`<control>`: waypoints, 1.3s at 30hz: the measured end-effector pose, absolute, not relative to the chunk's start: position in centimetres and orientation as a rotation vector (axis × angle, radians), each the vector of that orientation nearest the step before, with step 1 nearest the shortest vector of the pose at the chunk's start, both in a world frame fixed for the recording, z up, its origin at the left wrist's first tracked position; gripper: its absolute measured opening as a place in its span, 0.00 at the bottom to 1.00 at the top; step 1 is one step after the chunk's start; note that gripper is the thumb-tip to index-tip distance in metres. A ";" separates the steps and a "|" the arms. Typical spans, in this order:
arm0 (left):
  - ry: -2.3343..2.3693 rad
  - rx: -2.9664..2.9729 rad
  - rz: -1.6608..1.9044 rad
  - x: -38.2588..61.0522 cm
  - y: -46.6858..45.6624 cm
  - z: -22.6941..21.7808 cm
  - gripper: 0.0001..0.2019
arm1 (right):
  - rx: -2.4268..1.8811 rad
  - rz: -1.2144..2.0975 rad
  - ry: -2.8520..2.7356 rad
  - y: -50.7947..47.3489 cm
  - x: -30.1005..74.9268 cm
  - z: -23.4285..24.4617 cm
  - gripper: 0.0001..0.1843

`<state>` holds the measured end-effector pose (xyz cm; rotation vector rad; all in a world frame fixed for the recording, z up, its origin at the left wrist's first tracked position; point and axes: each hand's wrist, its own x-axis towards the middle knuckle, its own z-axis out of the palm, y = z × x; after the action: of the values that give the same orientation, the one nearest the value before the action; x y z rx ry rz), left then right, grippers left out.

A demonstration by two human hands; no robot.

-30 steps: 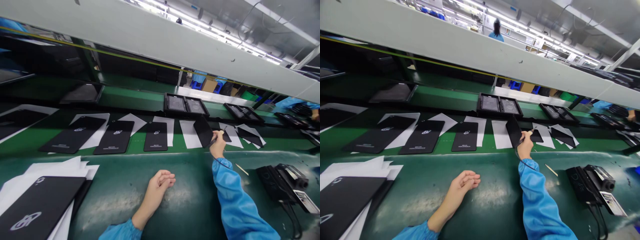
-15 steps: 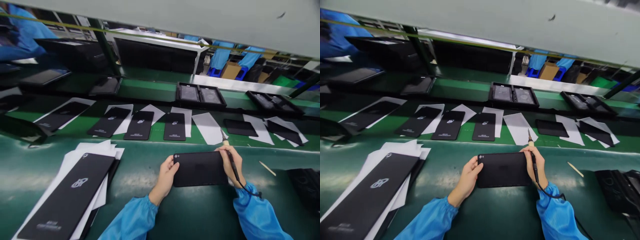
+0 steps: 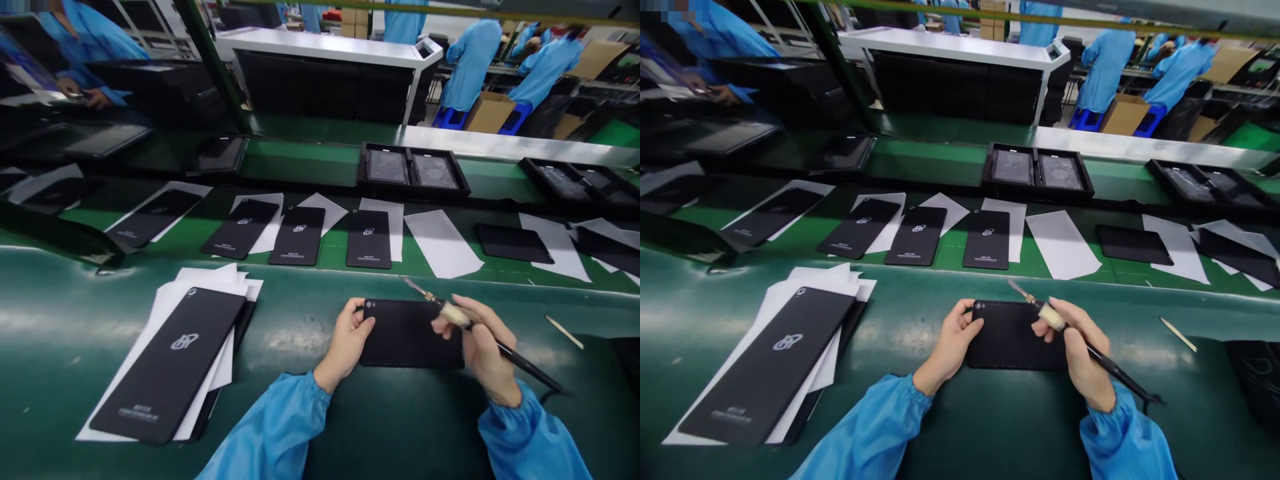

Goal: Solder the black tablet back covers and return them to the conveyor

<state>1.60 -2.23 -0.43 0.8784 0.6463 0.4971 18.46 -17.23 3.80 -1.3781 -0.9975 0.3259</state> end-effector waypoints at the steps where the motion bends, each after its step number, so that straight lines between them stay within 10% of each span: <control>1: 0.650 0.877 0.495 1.6 -2.2 -0.4 0.17 | -1.318 0.403 -0.926 -17.0 18.0 3.5 0.18; 39: 0.675 0.906 0.528 1.4 -2.1 -0.3 0.15 | -1.498 0.378 -1.389 -16.0 16.9 3.0 0.09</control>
<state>1.38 -2.07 -0.31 0.9061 0.6746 0.5278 16.93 -16.04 3.04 -1.4980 -1.3889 0.3780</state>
